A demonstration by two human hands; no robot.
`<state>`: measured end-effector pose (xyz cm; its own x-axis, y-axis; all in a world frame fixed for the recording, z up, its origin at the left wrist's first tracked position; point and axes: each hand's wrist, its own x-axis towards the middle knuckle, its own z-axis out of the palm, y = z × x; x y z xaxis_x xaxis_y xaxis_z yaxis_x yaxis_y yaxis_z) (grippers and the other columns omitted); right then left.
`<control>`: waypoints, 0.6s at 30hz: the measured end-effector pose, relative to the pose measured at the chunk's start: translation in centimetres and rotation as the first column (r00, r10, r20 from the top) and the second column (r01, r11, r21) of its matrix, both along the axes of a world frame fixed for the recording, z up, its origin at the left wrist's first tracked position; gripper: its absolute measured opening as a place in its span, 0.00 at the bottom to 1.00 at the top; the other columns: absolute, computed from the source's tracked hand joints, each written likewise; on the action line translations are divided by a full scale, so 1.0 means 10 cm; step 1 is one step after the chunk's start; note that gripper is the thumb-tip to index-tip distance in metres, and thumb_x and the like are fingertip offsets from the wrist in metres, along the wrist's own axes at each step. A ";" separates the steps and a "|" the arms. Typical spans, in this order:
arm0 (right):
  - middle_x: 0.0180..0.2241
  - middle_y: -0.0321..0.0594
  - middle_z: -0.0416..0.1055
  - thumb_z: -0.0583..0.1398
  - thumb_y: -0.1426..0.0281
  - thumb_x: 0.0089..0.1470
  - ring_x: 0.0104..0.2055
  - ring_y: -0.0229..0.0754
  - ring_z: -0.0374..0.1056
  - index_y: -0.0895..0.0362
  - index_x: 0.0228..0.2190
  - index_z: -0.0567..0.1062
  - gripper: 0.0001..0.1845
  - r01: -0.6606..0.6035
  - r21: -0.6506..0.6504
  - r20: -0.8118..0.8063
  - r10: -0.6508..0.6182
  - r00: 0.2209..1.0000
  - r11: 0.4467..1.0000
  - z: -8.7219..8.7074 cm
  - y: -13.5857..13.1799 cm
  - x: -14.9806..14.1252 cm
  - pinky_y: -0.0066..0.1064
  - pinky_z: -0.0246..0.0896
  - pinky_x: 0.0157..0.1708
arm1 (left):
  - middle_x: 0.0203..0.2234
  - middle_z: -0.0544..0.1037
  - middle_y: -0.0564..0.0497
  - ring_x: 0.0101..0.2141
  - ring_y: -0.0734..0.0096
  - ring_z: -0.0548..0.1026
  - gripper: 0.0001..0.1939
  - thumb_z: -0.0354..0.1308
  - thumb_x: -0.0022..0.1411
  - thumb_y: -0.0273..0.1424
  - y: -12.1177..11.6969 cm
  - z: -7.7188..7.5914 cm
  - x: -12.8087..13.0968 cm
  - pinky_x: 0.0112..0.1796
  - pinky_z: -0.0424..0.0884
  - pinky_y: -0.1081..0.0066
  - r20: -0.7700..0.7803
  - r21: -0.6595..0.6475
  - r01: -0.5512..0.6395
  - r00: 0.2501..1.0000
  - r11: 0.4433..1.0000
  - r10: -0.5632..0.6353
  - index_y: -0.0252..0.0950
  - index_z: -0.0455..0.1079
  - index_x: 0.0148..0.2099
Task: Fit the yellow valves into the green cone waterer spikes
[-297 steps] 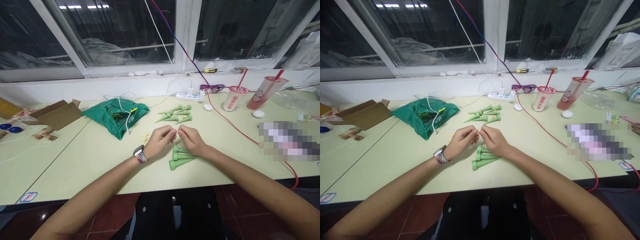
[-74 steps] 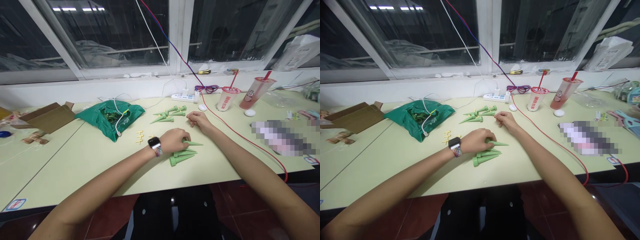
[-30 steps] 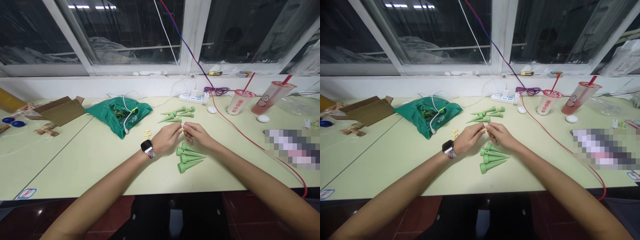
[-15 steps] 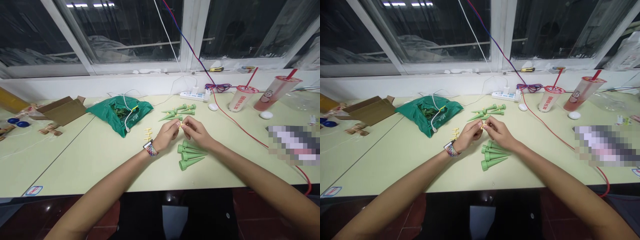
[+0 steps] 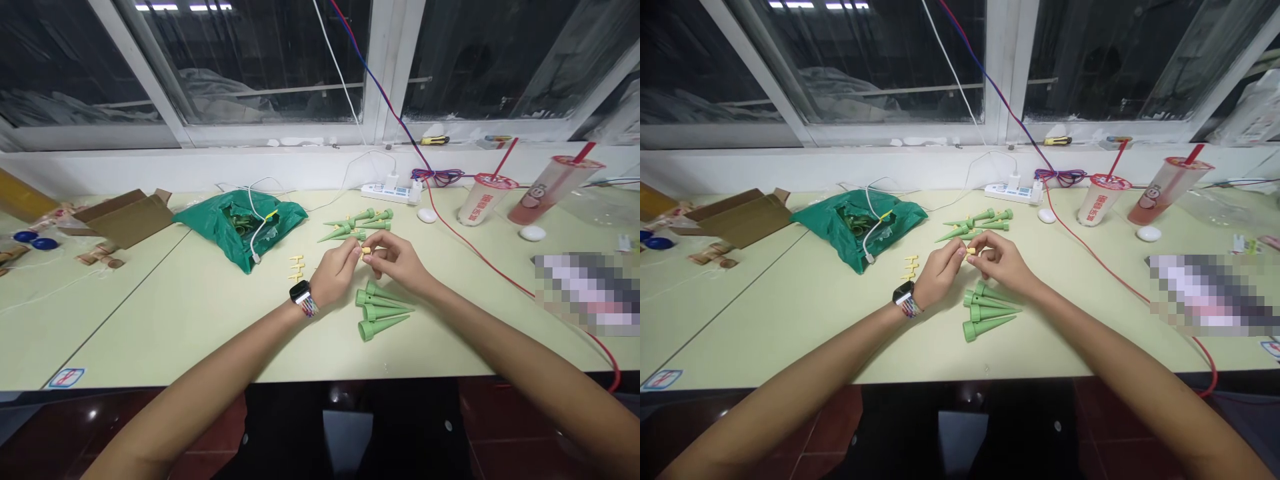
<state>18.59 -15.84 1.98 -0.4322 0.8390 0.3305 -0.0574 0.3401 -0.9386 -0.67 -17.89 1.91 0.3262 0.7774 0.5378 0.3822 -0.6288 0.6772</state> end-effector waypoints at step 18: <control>0.27 0.36 0.72 0.64 0.52 0.63 0.24 0.35 0.68 0.57 0.31 0.76 0.21 0.024 -0.024 0.086 -0.022 0.996 0.999 0.03 0.00 0.04 0.30 0.67 0.26 | 0.29 0.72 0.52 0.30 0.68 0.70 0.17 0.42 0.80 0.40 -0.02 -0.02 0.01 0.35 0.61 0.68 -0.095 0.018 -0.006 0.995 1.000 0.008 0.39 0.61 0.37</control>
<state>18.97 -15.88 2.29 -0.4381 0.8568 0.2721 0.0310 0.3169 -0.9479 -0.52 -18.07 1.67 0.3712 0.7707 0.5180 0.4486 -0.6373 0.6266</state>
